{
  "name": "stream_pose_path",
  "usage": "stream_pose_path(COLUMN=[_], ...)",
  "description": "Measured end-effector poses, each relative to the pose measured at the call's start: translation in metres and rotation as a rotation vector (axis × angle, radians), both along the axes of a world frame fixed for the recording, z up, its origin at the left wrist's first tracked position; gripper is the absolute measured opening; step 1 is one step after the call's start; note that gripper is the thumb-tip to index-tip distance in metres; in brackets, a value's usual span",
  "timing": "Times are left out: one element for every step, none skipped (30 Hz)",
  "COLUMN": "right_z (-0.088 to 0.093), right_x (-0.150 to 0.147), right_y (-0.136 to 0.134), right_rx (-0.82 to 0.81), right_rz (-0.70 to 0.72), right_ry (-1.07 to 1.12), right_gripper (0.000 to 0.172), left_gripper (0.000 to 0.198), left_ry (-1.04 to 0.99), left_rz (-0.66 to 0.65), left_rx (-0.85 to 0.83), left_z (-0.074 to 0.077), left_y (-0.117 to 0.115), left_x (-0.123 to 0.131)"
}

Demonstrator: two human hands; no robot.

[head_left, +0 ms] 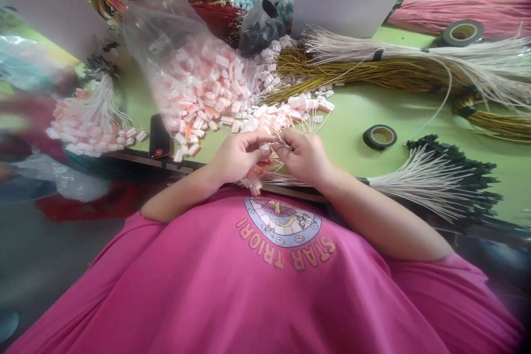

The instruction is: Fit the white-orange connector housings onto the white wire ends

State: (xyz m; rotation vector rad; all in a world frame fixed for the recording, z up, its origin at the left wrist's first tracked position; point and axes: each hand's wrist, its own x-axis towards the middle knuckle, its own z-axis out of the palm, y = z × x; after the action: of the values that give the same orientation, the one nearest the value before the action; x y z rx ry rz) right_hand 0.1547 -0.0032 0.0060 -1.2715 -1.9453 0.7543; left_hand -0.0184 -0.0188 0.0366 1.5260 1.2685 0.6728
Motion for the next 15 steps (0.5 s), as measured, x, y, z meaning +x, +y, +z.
stream_pose_path(right_z=[0.001, 0.002, 0.003, 0.004, 0.005, 0.005, 0.005, 0.005, 0.005, 0.005, 0.005, 0.005, 0.006, 0.007, 0.008], right_x=[0.0, 0.0, 0.0, 0.0, 0.0, 0.0, 0.0, 0.0, 0.0, 0.0, 0.0, 0.0, 0.001, 0.002, 0.004], right_y=[0.0, 0.0, 0.0, -0.001, -0.001, -0.001, -0.002, -0.002, -0.003, -0.003, -0.003, -0.003, -0.002, -0.001, 0.001], right_rx=[-0.018, -0.039, -0.059, -0.072, -0.077, -0.075, -0.069, -0.065, -0.066, -0.069, -0.073, -0.078, -0.086, -0.097, -0.11], right_rz=[0.003, 0.005, 0.004, 0.0, -0.005, -0.01, -0.013, -0.011, -0.007, -0.004, 0.001, 0.014, 0.034, 0.064, 0.097], right_ry=[0.011, 0.021, 0.025, 0.024, 0.018, 0.009, -0.002, -0.012, -0.02, -0.026, -0.029, -0.028, -0.02, -0.009, 0.006], right_gripper=[0.022, 0.023, 0.024, 0.025, 0.025, 0.025, 0.023, 0.022, 0.021, 0.021, 0.022, 0.023, 0.024, 0.026, 0.028], left_gripper=[0.027, 0.025, 0.024, 0.023, 0.022, 0.022, 0.023, 0.023, 0.023, 0.023, 0.023, 0.023, 0.024, 0.024, 0.023], left_ry=[0.024, 0.051, 0.078, 0.102, 0.119, 0.127, 0.129, 0.127, 0.124, 0.123, 0.124, 0.13, 0.141, 0.16, 0.187], left_rz=[0.009, 0.02, 0.028, 0.031, 0.028, 0.021, 0.01, -0.003, -0.016, -0.029, -0.04, -0.049, -0.061, -0.076, -0.094], left_rx=[0.038, 0.082, 0.127, 0.168, 0.197, 0.213, 0.215, 0.208, 0.198, 0.188, 0.186, 0.195, 0.215, 0.249, 0.301], left_z=[-0.001, -0.002, -0.003, -0.005, -0.007, -0.01, -0.012, -0.015, -0.016, -0.017, -0.016, -0.015, -0.013, -0.011, -0.008], left_y=[0.001, 0.001, 0.002, 0.003, 0.004, 0.004, 0.004, 0.004, 0.003, 0.002, 0.001, -0.001, -0.002, -0.003, -0.003], left_x=[0.0, -0.001, -0.001, -0.002, -0.002, -0.002, -0.003, -0.003, -0.003, -0.003, -0.003, -0.003, -0.004, -0.006, -0.008])
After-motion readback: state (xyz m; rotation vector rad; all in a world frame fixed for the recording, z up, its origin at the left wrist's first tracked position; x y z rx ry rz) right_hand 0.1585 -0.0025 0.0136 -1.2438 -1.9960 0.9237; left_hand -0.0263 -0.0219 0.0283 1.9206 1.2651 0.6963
